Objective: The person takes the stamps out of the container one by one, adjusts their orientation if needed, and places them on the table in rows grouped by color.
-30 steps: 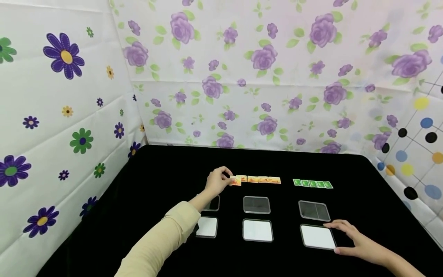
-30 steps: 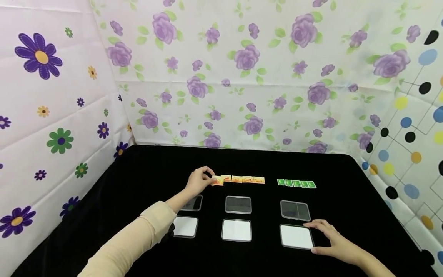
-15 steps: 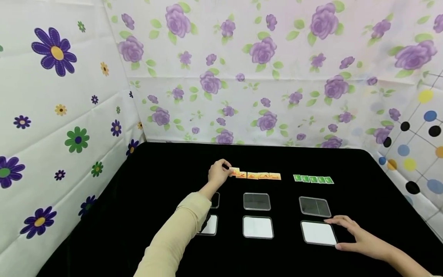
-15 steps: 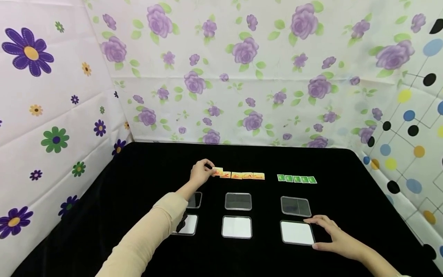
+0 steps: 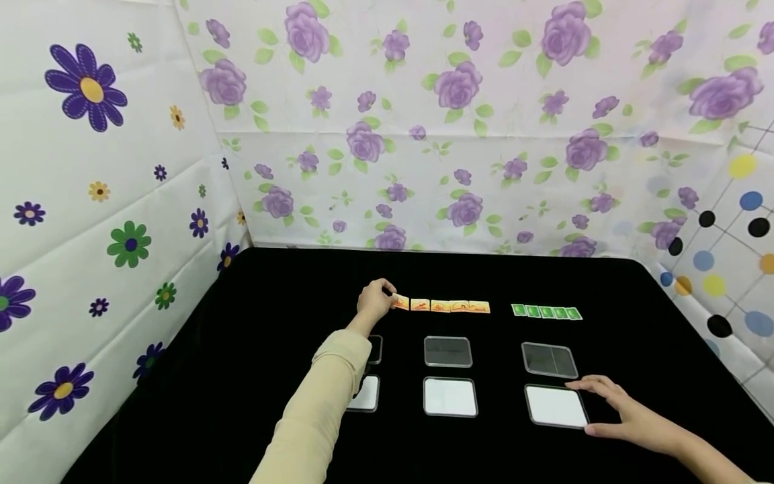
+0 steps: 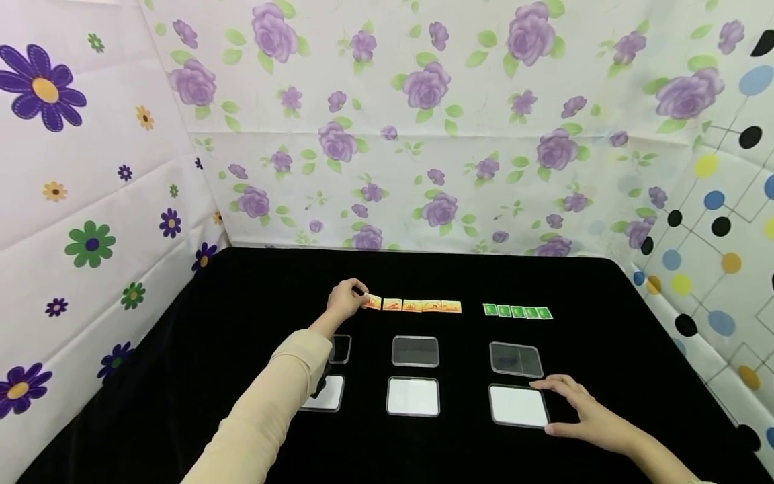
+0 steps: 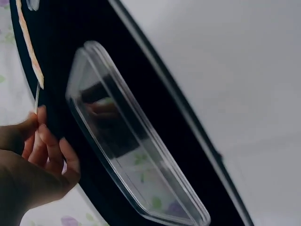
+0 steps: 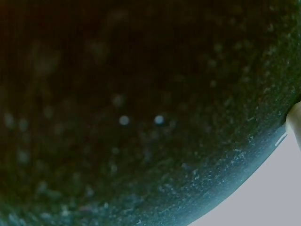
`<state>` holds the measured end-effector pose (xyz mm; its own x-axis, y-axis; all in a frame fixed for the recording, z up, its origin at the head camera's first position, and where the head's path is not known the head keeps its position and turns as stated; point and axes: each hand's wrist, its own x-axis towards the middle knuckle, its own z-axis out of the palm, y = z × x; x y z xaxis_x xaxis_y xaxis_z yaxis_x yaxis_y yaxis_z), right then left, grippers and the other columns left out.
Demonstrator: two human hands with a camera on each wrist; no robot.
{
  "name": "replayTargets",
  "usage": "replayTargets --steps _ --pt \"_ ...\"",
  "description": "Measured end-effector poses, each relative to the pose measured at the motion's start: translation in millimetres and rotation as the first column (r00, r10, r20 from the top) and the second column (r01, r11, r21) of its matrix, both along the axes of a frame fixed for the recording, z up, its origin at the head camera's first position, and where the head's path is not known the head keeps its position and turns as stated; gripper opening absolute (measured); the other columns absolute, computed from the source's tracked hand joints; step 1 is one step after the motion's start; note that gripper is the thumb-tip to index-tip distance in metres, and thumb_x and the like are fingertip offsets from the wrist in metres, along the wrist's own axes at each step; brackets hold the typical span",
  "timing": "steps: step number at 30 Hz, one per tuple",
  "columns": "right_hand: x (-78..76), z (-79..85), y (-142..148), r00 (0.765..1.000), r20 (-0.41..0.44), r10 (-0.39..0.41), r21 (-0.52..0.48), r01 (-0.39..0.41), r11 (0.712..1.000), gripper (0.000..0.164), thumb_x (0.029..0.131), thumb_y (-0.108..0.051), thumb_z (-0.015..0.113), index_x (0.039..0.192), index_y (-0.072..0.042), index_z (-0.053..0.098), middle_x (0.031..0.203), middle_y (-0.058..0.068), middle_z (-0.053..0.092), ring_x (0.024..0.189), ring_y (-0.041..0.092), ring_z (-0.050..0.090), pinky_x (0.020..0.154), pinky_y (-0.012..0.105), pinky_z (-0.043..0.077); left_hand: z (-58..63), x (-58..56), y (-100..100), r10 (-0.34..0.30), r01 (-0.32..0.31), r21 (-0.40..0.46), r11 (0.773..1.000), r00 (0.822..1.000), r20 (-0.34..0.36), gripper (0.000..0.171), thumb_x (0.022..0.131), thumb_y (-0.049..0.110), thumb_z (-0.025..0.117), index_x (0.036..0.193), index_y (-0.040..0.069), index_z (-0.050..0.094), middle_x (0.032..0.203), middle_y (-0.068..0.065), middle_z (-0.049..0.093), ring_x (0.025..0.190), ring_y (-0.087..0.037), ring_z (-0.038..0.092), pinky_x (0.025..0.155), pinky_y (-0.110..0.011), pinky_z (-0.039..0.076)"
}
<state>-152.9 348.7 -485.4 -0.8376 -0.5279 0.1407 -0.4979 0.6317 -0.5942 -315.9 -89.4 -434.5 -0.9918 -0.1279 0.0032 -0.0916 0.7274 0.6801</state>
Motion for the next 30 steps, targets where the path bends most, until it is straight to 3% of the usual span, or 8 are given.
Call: replayTargets --steps 3,12,16,19,24,25,28,30 --pt "2.1 -0.3 -1 0.999 -0.034 0.000 -0.002 0.000 1.000 0.058 0.078 -0.014 0.075 0.131 -0.014 0.052 0.126 -0.027 0.035 0.112 -0.024 0.021 0.077 0.009 0.032 -3.6 -1.1 -2 -0.009 0.009 -0.018 1.000 1.000 0.019 0.011 0.086 0.017 0.069 0.094 0.012 0.065 0.078 -0.004 0.073 0.072 -0.018 0.066 0.069 -0.032 0.047" --pt "2.7 0.4 -3 0.998 -0.062 -0.028 0.015 0.029 0.999 0.058 0.077 -0.017 0.076 0.130 -0.015 0.053 0.124 -0.025 0.036 0.112 -0.023 0.022 0.077 0.010 0.033 -6.1 -4.1 0 0.004 -0.001 -0.088 0.996 1.000 0.031 0.014 0.085 0.022 0.070 0.094 0.012 0.065 0.086 -0.006 0.072 0.081 -0.024 0.065 0.073 -0.037 0.049" --pt "1.6 1.4 -2 1.000 -0.004 -0.019 -0.001 0.019 1.000 0.058 0.079 -0.016 0.074 0.132 -0.016 0.051 0.126 -0.021 0.036 0.111 -0.024 0.020 0.082 0.032 0.043 -7.2 -4.6 0 0.034 -0.031 -0.126 0.992 0.999 0.026 0.015 0.085 0.023 0.071 0.092 0.012 0.065 0.097 -0.009 0.070 0.086 -0.028 0.064 0.073 -0.038 0.050" --pt "1.4 1.1 -2 1.000 0.017 -0.016 -0.007 0.016 1.000 0.057 0.080 -0.016 0.073 0.133 -0.017 0.050 0.127 -0.020 0.036 0.111 -0.024 0.019 0.080 0.042 0.044 -9.5 -4.5 0 0.052 -0.048 -0.135 0.990 0.998 0.022 0.014 0.085 0.023 0.071 0.091 0.011 0.066 0.101 -0.009 0.069 0.090 -0.029 0.064 0.073 -0.040 0.050" --pt "3.1 -0.4 -2 1.000 0.010 -0.022 0.004 0.022 1.000 0.057 0.079 -0.018 0.074 0.132 -0.016 0.051 0.125 -0.024 0.036 0.111 -0.025 0.020 0.080 0.020 0.038 -12.7 -4.3 1 0.048 -0.045 -0.136 0.990 0.999 0.020 0.013 0.085 0.022 0.070 0.090 0.011 0.065 0.101 -0.010 0.069 0.091 -0.030 0.063 0.073 -0.040 0.049" --pt "3.2 -0.5 -2 1.000 0.019 -0.016 -0.005 0.016 1.000 0.057 0.080 -0.017 0.074 0.132 -0.016 0.051 0.126 -0.024 0.036 0.111 -0.025 0.020 0.082 0.024 0.040 -12.8 -4.5 2 0.047 -0.044 -0.139 0.989 0.999 0.015 0.013 0.085 0.022 0.070 0.090 0.011 0.065 0.102 -0.010 0.069 0.091 -0.030 0.063 0.074 -0.040 0.049" --pt "2.4 0.2 -1 0.999 0.029 -0.024 0.004 0.023 1.000 0.057 0.081 -0.019 0.073 0.133 -0.018 0.050 0.125 -0.026 0.034 0.111 -0.025 0.020 0.080 0.019 0.039 -11.6 -6.0 4 0.042 -0.042 -0.147 0.988 0.999 -0.005 0.012 0.084 0.020 0.071 0.091 0.012 0.065 0.103 -0.010 0.069 0.092 -0.031 0.064 0.076 -0.042 0.049" --pt "1.7 1.0 -1 0.999 0.050 -0.021 -0.007 0.021 1.000 0.057 0.082 -0.019 0.072 0.134 -0.018 0.049 0.126 -0.026 0.033 0.110 -0.025 0.020 0.084 0.033 0.044 -10.7 -7.6 6 0.032 -0.036 -0.162 0.986 0.999 -0.024 0.012 0.083 0.019 0.072 0.091 0.012 0.065 0.103 -0.010 0.069 0.092 -0.031 0.064 0.076 -0.043 0.050"
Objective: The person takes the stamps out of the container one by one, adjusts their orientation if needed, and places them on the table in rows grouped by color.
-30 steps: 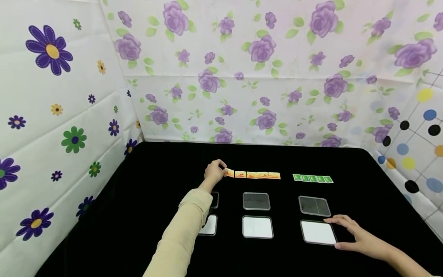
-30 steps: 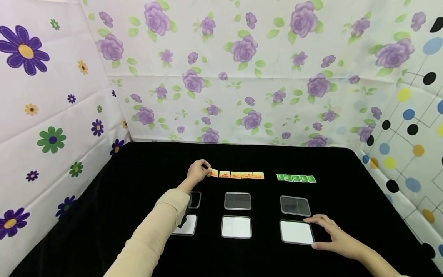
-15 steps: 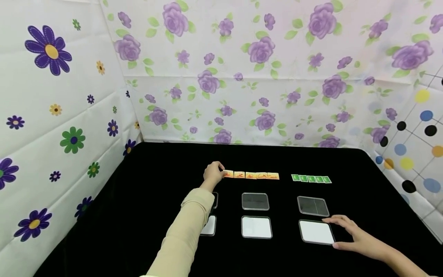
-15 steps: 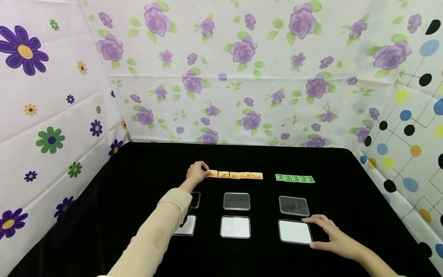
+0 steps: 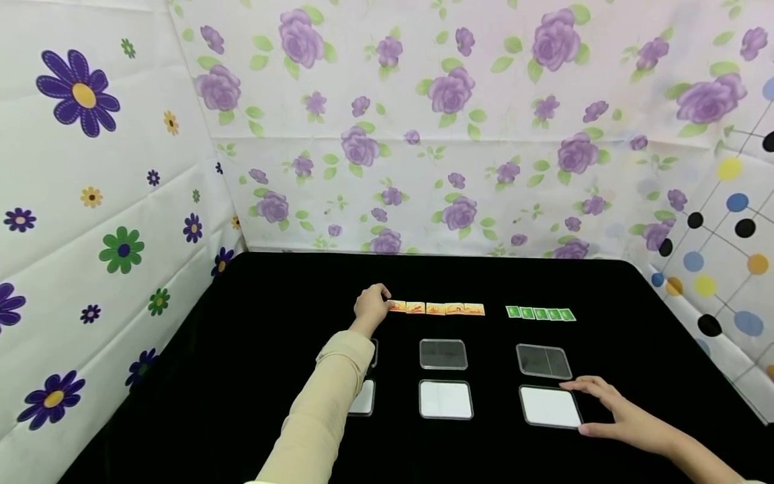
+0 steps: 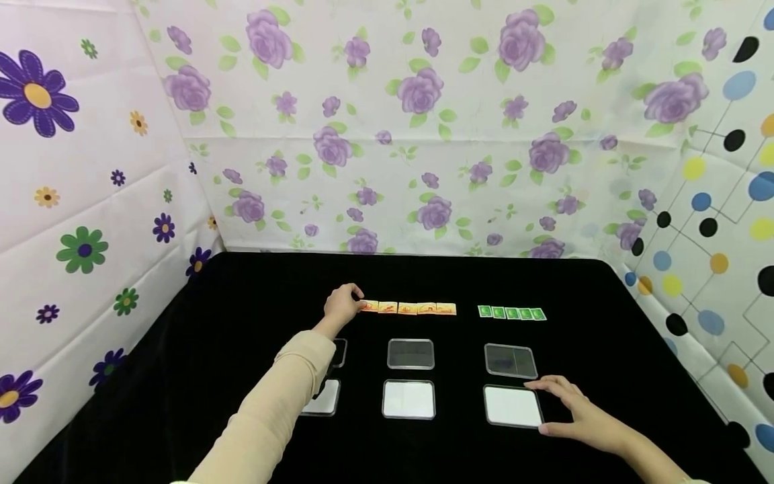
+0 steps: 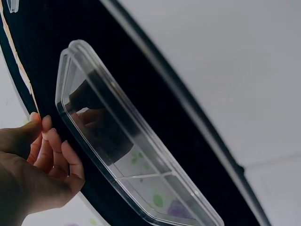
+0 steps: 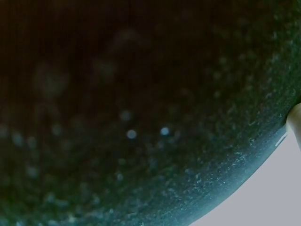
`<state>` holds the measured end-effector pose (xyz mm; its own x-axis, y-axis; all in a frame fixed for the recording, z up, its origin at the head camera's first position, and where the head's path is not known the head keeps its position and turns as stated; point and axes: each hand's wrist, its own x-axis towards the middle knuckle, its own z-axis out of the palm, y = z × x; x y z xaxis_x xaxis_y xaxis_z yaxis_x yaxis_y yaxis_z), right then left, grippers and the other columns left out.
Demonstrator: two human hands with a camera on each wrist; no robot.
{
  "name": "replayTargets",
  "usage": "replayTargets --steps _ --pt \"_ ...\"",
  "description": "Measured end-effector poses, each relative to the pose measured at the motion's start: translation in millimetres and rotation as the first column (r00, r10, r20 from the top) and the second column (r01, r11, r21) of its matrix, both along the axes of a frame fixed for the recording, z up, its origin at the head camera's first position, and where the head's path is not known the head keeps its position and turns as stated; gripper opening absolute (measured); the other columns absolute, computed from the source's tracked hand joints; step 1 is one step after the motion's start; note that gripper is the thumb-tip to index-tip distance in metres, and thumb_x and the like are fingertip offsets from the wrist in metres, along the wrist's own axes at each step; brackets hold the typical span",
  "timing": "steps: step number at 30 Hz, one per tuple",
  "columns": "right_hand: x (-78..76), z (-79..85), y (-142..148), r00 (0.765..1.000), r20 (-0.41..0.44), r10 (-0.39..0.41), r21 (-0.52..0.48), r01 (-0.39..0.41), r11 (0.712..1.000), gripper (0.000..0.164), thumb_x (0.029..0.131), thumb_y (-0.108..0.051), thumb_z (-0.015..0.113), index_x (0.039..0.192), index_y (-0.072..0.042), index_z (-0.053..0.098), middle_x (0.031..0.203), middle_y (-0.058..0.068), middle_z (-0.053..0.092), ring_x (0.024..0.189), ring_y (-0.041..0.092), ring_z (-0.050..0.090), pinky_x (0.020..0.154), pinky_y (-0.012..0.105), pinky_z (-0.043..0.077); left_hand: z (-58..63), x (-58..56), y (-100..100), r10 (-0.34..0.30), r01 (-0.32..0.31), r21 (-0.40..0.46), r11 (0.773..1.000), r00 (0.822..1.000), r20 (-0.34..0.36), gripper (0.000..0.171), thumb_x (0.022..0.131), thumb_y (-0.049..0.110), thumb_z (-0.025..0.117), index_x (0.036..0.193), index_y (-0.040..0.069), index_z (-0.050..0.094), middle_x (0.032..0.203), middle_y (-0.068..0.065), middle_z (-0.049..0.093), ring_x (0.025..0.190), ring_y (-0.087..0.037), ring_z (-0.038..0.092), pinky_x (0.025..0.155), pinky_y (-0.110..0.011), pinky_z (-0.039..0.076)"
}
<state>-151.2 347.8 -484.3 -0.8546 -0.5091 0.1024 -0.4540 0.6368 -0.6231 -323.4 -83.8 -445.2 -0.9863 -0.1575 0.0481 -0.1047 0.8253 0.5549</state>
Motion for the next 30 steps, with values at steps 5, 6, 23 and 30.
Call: replayTargets --steps 5,6,23,30 --pt "-2.4 2.3 -1 0.999 0.032 -0.004 -0.001 0.004 1.000 0.057 0.083 -0.019 0.071 0.135 -0.018 0.048 0.127 -0.021 0.033 0.109 -0.025 0.018 0.080 0.052 0.043 0.1 -2.7 -1 -0.015 0.015 -0.026 1.000 1.000 -0.012 0.012 0.083 0.019 0.072 0.089 0.012 0.065 0.103 -0.010 0.069 0.090 -0.031 0.064 0.076 -0.042 0.050" --pt "-3.0 2.6 0 1.000 0.031 0.000 0.000 0.000 1.000 0.057 0.083 -0.018 0.071 0.135 -0.017 0.048 0.128 -0.018 0.034 0.109 -0.025 0.018 0.080 0.051 0.043 0.1 -2.9 -1 -0.016 0.016 -0.026 1.000 1.000 -0.010 0.012 0.083 0.020 0.072 0.089 0.012 0.065 0.103 -0.010 0.069 0.089 -0.031 0.064 0.075 -0.042 0.049" --pt "-1.4 2.0 1 0.996 0.085 0.027 -0.028 -0.025 0.999 0.057 0.085 -0.017 0.069 0.137 -0.016 0.045 0.128 -0.021 0.031 0.109 -0.026 0.016 0.078 0.062 0.041 4.5 1.8 1 -0.072 0.074 -0.079 0.994 0.997 0.029 0.017 0.094 0.027 0.056 0.099 0.012 0.063 0.090 -0.008 0.069 0.075 -0.025 0.063 0.069 -0.038 0.049" --pt "-7.2 8.1 9 0.991 0.062 0.120 -0.017 -0.119 0.993 0.064 0.085 -0.012 0.068 0.141 -0.009 0.037 0.132 -0.022 0.030 0.112 -0.022 0.026 0.082 0.020 0.042 11.4 0.6 -3 -0.062 0.062 -0.096 0.993 0.998 0.005 0.019 0.097 0.027 0.053 0.099 0.012 0.064 0.087 -0.008 0.068 0.075 -0.025 0.063 0.070 -0.039 0.049"
